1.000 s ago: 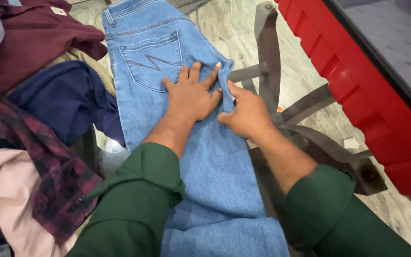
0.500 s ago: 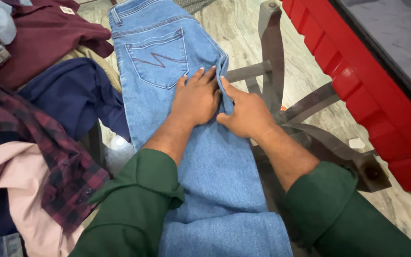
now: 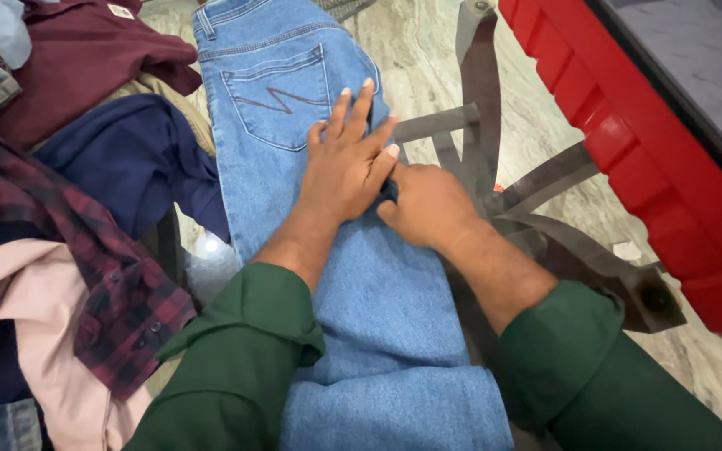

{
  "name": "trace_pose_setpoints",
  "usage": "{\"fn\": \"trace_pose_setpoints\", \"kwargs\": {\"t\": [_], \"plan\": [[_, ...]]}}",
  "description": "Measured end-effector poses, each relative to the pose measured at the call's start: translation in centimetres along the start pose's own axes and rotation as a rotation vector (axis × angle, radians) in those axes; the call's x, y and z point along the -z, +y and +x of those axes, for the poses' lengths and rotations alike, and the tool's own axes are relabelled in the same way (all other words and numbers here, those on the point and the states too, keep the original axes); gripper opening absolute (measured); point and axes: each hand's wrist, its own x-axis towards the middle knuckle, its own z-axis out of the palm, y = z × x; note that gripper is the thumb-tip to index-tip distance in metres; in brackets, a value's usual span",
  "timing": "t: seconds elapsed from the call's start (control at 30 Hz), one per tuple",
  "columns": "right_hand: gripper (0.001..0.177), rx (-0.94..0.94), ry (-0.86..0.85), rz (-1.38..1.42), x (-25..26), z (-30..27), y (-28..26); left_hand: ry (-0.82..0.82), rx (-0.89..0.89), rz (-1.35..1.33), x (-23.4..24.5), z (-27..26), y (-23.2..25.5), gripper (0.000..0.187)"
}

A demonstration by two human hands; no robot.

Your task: The person folds a pair of light blue jeans on a glass table, smoothing the fabric and rolling them into a compact bundle. The person then places the folded jeans into a red suitcase. Finally, the person picks up a denim jacket from a pile of clothes and begins to unfold it.

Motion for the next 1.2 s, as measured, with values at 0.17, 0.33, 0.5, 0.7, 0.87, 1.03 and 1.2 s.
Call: {"fn": "trace_pose_setpoints", "kwargs": {"t": [0.17,0.33,0.5,0.7,0.87,1.03,1.2], "plan": [[0.049,-0.033,-0.007,-0.016,1.0,-0.9,-1.1,-0.09,0.183,0.22,-0.6,-0.2,0.1,0.05],[0.054,-0.023,0.085,0.066,1.9,-2.7,-2.3,-0.185,0.181,0.333,0.6,-0.7,-0.3,0.058],[0.046,-0.061,-0.001,0.003,1.5,-4.4,-3.1,-0.278,0.171,0.231,2.0,-1.7,-0.2,0.051],[0.036,0.039,0.002,-0.033,-0.2,-4.7,-2.6,-0.44,-0.038,-0.071,3.4,-5.8,0.8,0.053],[0.032,0.099,-0.017,0.017,0.5,-4.8,-2.7,-0.489,-0.071,-0.068,7.1,-8.0,1.7,0.062],[0.026,0.027,-0.042,0.192,2.2,-5.5,-3.0,-0.378,-0.077,-0.003,7.9,-8.7,2.9,0.058],[0.025,-0.019,-0.183,0.255,4.7,-6.8,-3.1,-0.452,-0.174,-0.085,8.1,-9.2,3.0,0.054]]}}
